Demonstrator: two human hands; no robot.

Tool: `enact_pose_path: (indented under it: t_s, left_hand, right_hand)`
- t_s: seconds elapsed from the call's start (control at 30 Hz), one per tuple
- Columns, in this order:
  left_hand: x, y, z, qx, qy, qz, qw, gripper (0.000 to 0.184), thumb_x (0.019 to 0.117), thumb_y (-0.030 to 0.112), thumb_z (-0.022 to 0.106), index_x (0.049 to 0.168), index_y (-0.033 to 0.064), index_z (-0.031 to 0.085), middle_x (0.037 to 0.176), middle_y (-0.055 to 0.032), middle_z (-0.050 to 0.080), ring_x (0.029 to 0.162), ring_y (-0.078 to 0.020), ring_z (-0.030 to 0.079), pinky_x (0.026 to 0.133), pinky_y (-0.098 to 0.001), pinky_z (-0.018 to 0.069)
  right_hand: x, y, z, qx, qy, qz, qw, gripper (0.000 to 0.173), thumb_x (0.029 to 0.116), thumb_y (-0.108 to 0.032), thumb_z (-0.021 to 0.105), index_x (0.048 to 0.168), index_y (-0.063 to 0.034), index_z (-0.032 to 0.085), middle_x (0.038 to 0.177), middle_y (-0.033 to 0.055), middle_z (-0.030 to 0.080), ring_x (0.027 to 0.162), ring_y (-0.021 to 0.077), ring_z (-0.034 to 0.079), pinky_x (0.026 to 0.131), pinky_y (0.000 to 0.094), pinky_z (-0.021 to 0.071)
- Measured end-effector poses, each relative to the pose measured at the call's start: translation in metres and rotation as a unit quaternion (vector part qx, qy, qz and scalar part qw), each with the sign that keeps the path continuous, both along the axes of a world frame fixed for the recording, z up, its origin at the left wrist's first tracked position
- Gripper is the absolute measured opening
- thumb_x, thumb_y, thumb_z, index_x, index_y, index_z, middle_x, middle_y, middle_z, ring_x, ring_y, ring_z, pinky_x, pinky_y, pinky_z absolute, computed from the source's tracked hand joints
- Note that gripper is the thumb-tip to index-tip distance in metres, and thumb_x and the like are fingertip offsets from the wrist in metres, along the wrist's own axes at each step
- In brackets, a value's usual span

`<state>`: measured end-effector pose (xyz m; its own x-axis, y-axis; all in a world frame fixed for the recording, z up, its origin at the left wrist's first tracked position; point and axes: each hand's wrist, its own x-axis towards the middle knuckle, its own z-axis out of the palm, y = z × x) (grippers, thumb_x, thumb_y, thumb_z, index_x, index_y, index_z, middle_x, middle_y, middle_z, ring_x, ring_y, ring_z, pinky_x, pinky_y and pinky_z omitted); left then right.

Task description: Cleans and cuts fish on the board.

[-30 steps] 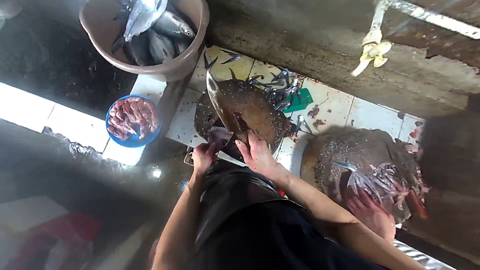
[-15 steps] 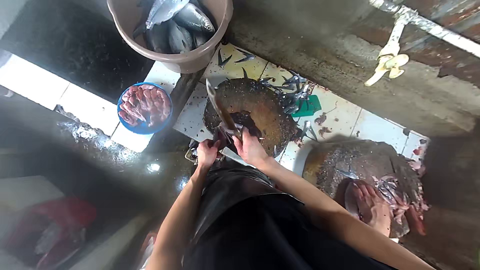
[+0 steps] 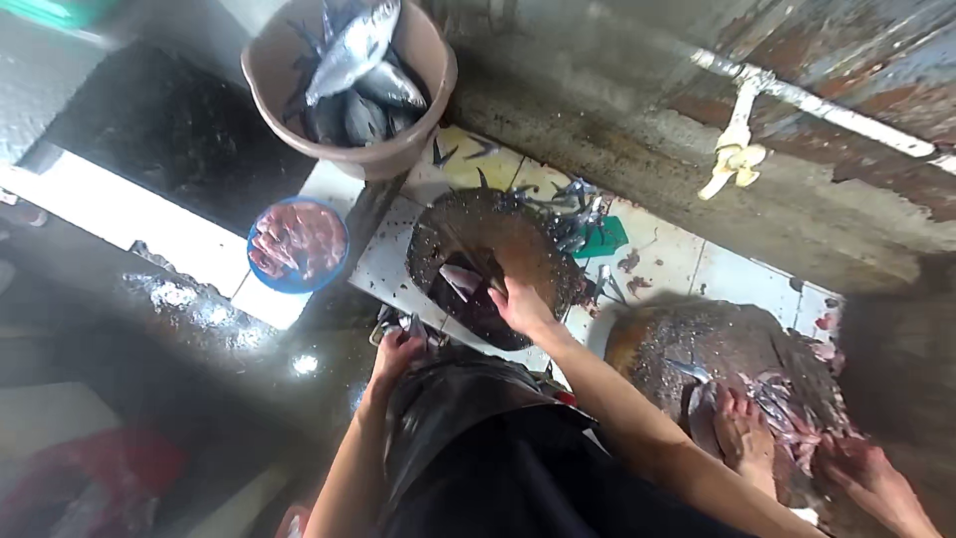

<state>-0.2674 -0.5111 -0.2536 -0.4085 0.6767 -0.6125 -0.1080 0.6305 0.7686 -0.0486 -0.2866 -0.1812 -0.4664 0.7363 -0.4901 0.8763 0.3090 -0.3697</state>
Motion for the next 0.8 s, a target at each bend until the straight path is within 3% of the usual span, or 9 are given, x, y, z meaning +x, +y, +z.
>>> enact_pose_path:
  t_s: [0.1,0.17,0.23,0.37,0.5,0.57,0.63,0.73,0.8]
  left_hand:
    - [0.001,-0.02,-0.013,-0.044,-0.049,0.154,0.986,0.021,0.0941,0.015,0.064,0.104,-0.0042,0.066,0.086,-0.016,0.071,0.074,-0.0258,0.07,0.069,-0.0456,0.0606]
    - [0.002,-0.023,-0.016,-0.055,-0.099,0.219,0.969,0.027,0.102,0.02,0.054,0.113,-0.0026,0.063,0.09,-0.0167,0.07,0.072,-0.0257,0.068,0.063,-0.0439,0.0588]
    - [0.0,-0.02,-0.016,-0.053,-0.216,0.255,0.941,0.055,0.11,0.045,0.037,0.138,0.0003,0.054,0.115,-0.0218,0.069,0.094,-0.0323,0.07,0.079,-0.0504,0.0588]
    - [-0.01,-0.013,-0.049,-0.096,-0.282,0.326,0.897,0.068,0.1086,0.058,0.027,0.133,-0.0002,0.052,0.117,-0.0243,0.067,0.101,-0.0373,0.069,0.087,-0.0552,0.0572]
    - [-0.008,-0.019,-0.066,-0.16,-0.191,0.266,0.931,0.061,0.1111,0.049,0.033,0.136,-0.0022,0.054,0.118,-0.0252,0.067,0.095,-0.0346,0.068,0.083,-0.053,0.0559]
    - [-0.017,-0.017,-0.067,-0.149,-0.151,0.254,0.944,0.054,0.1102,0.043,0.042,0.133,-0.0034,0.057,0.113,-0.0243,0.069,0.088,-0.0328,0.07,0.078,-0.0512,0.0578]
    - [-0.025,-0.017,-0.062,-0.114,-0.086,0.237,0.961,0.042,0.1081,0.033,0.052,0.127,-0.0043,0.061,0.103,-0.0216,0.072,0.075,-0.0277,0.07,0.068,-0.045,0.0587]
    - [-0.036,0.0,-0.024,-0.003,0.133,0.174,0.976,0.028,0.0991,0.019,0.066,0.117,-0.0018,0.069,0.098,-0.016,0.075,0.082,-0.024,0.073,0.078,-0.0466,0.0609]
    - [-0.045,0.029,0.018,0.097,0.243,0.154,0.953,0.021,0.0967,0.016,0.066,0.109,0.0005,0.071,0.091,-0.0112,0.075,0.077,-0.0198,0.073,0.073,-0.0434,0.0621]
  right_hand:
    - [0.003,-0.027,0.001,-0.025,-0.001,0.046,0.999,0.061,0.1049,-0.056,0.042,0.133,-0.0043,0.057,0.105,0.0213,0.071,0.101,0.0398,0.071,0.087,0.0587,0.0574]
    - [-0.001,-0.048,0.007,-0.073,0.02,0.089,0.993,0.06,0.1051,-0.056,0.042,0.132,-0.0052,0.056,0.102,0.0198,0.071,0.099,0.0382,0.071,0.086,0.0579,0.0574]
    - [-0.01,-0.058,0.007,-0.118,0.051,0.113,0.985,0.059,0.1047,-0.056,0.044,0.128,-0.0045,0.058,0.104,0.0194,0.07,0.101,0.0361,0.07,0.088,0.0565,0.0566]
    - [-0.026,-0.041,0.002,-0.179,0.093,0.046,0.978,0.058,0.1041,-0.054,0.051,0.123,-0.0005,0.063,0.11,0.0207,0.068,0.105,0.0333,0.068,0.095,0.0532,0.0535]
    - [0.012,0.006,-0.015,-0.248,0.094,-0.105,0.958,0.055,0.104,-0.057,0.051,0.127,-0.0079,0.059,0.079,0.0102,0.063,0.061,0.0224,0.063,0.061,0.0426,0.057]
    - [0.029,0.037,-0.016,-0.229,0.113,-0.173,0.951,0.054,0.1037,-0.057,0.052,0.126,-0.0082,0.061,0.074,0.0085,0.06,0.055,0.0201,0.059,0.055,0.0403,0.055]
    - [0.047,0.058,-0.013,-0.171,0.104,-0.207,0.958,0.056,0.104,-0.057,0.052,0.13,-0.0078,0.061,0.08,0.0114,0.064,0.062,0.0238,0.063,0.061,0.0441,0.057]
    - [0.067,0.07,0.004,-0.011,0.065,-0.187,0.98,0.057,0.104,-0.054,0.052,0.128,-0.0033,0.064,0.11,0.0226,0.07,0.101,0.0381,0.07,0.092,0.0595,0.0547]
    - [0.075,0.057,0.015,0.099,0.121,-0.193,0.969,0.058,0.1039,-0.052,0.053,0.124,0.0006,0.065,0.11,0.0255,0.07,0.106,0.0415,0.069,0.096,0.062,0.0524]
